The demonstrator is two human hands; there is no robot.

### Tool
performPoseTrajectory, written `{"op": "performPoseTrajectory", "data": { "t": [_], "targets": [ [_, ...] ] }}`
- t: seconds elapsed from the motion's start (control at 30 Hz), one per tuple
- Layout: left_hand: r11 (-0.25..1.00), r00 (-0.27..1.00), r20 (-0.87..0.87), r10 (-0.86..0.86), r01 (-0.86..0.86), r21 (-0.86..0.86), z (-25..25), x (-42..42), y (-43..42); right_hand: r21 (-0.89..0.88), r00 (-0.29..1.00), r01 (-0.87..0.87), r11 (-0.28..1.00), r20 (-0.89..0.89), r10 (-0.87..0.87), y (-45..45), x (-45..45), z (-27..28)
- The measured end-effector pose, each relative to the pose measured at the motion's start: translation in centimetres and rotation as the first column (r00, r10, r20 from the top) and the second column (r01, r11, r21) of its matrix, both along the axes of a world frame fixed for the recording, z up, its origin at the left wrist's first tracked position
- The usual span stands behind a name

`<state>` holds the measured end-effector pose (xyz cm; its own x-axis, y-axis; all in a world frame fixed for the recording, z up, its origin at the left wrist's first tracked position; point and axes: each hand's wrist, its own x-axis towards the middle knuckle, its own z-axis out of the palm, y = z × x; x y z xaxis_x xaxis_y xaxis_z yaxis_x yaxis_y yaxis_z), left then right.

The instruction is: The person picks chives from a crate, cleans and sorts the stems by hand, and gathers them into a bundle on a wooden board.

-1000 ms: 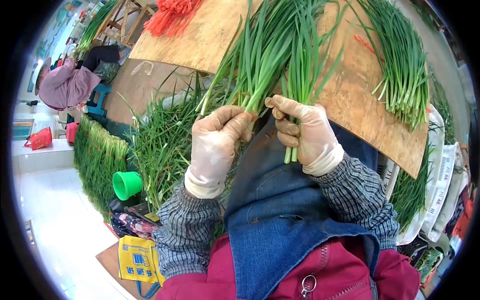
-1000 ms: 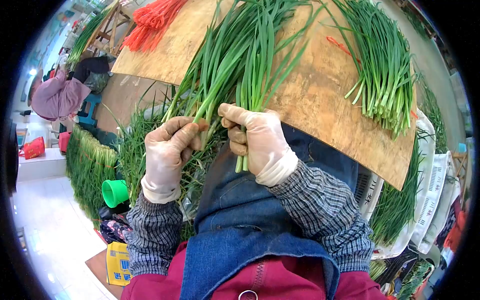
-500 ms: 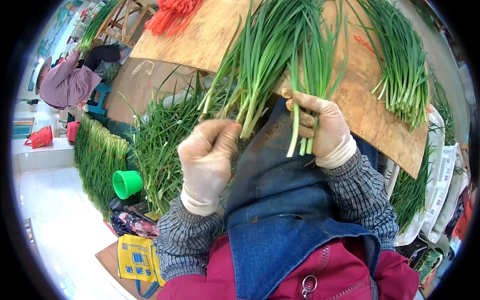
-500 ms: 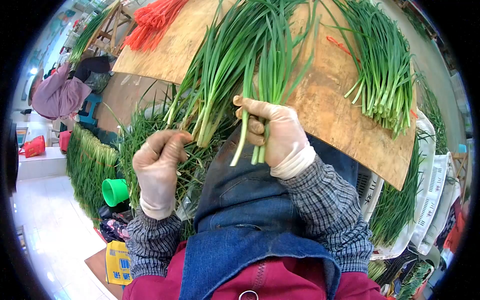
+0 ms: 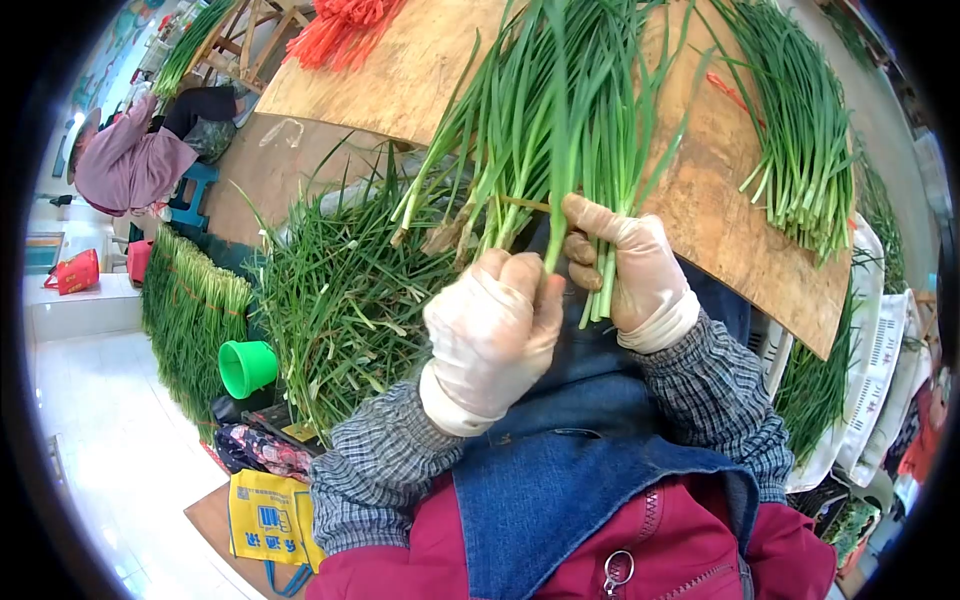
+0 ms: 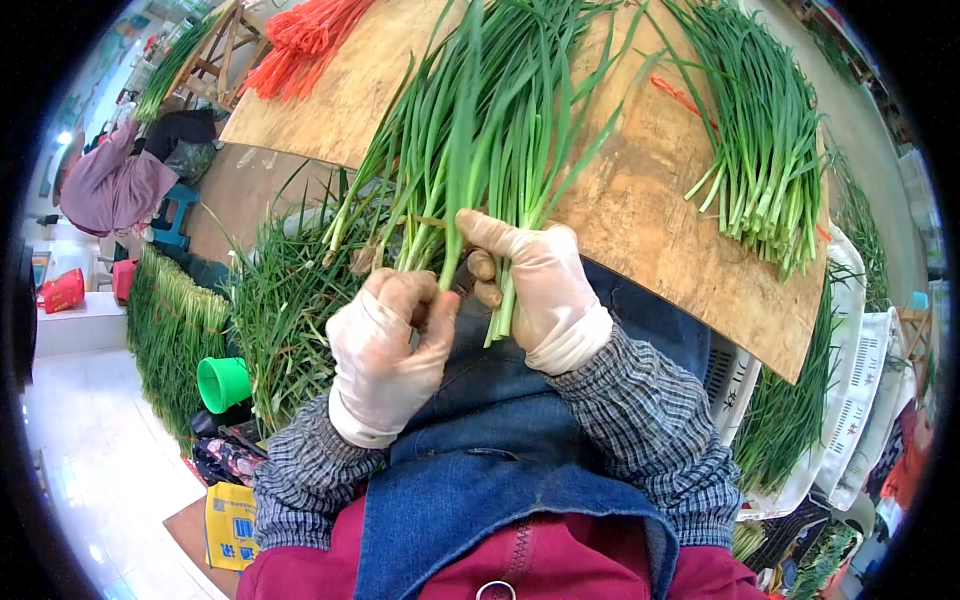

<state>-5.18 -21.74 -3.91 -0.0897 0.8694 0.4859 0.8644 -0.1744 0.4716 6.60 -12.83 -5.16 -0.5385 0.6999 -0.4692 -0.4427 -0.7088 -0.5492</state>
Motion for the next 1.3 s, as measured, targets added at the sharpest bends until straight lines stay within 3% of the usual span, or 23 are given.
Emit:
{"op": "performPoseTrajectory", "data": {
  "t": [0.07, 0.13, 0.2, 0.27, 0.3, 0.37, 0.43, 0.47, 0.53, 0.67, 0.73, 0.8, 0.93, 1.0, 1.07, 1.13, 1.2, 1.23, 1.27, 1.3],
  "targets": [
    [0.999, 0.996, 0.086, -0.038, 0.037, 0.013, -0.3, 0.2, 0.0, 0.048, 0.997, -0.072, 0.996, 0.025, 0.071, 0.2, 0.3, -0.4],
    [0.994, 0.885, 0.464, -0.043, 0.084, -0.069, -1.0, 0.1, -0.1, -0.037, 0.998, -0.054, 0.998, 0.035, 0.056, 0.2, 0.2, -0.5],
    [0.918, 0.531, 0.805, 0.263, 0.120, -0.378, 0.3, -0.1, 0.5, -0.019, 0.998, -0.029, 0.999, 0.046, 0.030, 0.0, 0.1, -0.6],
    [0.951, 0.513, 0.814, 0.272, -0.016, -0.309, 0.4, -0.2, 1.3, -0.047, 0.996, -0.082, 0.996, -0.038, 0.080, 0.0, 0.4, -1.2],
    [0.994, 0.648, 0.755, 0.102, -0.043, -0.097, -0.7, -0.8, 1.7, -0.068, 0.994, -0.090, 0.994, -0.073, 0.085, 0.1, 0.5, -1.1],
    [0.996, 0.878, 0.472, 0.075, -0.039, -0.086, 0.0, -1.6, 2.5, -0.085, 0.988, -0.101, 0.991, -0.125, 0.090, 0.2, 0.7, -1.2],
    [0.994, 0.974, 0.215, -0.073, 0.088, -0.059, -0.4, -2.2, 3.8, -0.094, 0.985, -0.087, 0.992, -0.156, 0.072, 0.1, 0.9, -0.8],
    [0.983, 0.985, 0.151, -0.085, 0.107, -0.148, -0.2, -2.0, 4.1, -0.098, 0.983, -0.085, 0.992, -0.172, 0.067, 0.0, 0.9, -0.6],
    [0.946, 0.975, 0.178, -0.135, 0.180, -0.269, -1.0, -2.7, 5.0, -0.079, 0.967, -0.101, 0.992, -0.242, 0.079, 0.1, 1.2, -1.0],
    [0.990, 0.937, 0.323, -0.136, 0.143, 0.004, -0.8, -4.2, 7.3, -0.101, 0.965, -0.084, 0.991, -0.256, 0.056, 0.3, 1.9, -0.7],
    [1.000, 0.944, 0.330, -0.001, -0.005, 0.016, 1.2, -5.3, 7.5, -0.092, 0.973, -0.062, 0.994, -0.228, 0.040, 0.2, 2.0, -0.7],
    [0.988, 0.726, 0.670, 0.152, -0.139, -0.074, 4.8, -6.0, 6.3, -0.074, 0.965, -0.088, 0.993, -0.255, 0.067, 0.3, 2.1, -0.8],
    [0.929, 0.654, 0.756, -0.036, -0.256, 0.266, 8.4, -8.5, 3.1, -0.073, 0.960, -0.119, 0.990, -0.263, 0.096, 0.5, 2.1, -1.3],
    [0.921, 0.555, 0.820, -0.142, -0.229, 0.314, 9.5, -12.0, -0.6, -0.087, 0.976, -0.104, 0.991, -0.202, 0.084, 0.4, 1.8, -1.3],
    [0.962, 0.580, 0.805, -0.123, -0.131, 0.241, 10.1, -15.3, -5.4, -0.103, 0.993, -0.061, 0.993, -0.103, 0.050, 0.4, 1.6, -1.0],
    [0.950, 0.683, 0.674, 0.283, -0.295, -0.101, 9.5, -18.7, -10.9, -0.089, 0.995, -0.061, 0.994, -0.084, 0.054, 0.5, 1.6, -1.2],
    [0.671, 0.723, 0.100, 0.683, -0.569, -0.476, 6.8, -20.5, -13.2, -0.121, 0.996, -0.051, 0.991, -0.083, 0.041, 0.3, 1.4, -1.1],
    [0.691, 0.756, -0.297, 0.584, -0.654, -0.306, 4.3, -20.6, -13.6, -0.139, 0.991, -0.066, 0.988, -0.125, 0.048, 0.2, 1.4, -1.2],
    [0.738, 0.614, -0.653, 0.444, -0.664, -0.122, 2.5, -20.2, -13.8, -0.154, 0.984, -0.085, 0.985, -0.167, 0.058, 0.3, 1.4, -1.4],
    [0.793, 0.804, -0.356, 0.476, -0.568, -0.222, 2.8, -17.0, -11.5, -0.167, 0.976, -0.099, 0.981, -0.207, 0.063, 0.3, 1.4, -1.5]
  ]
}}
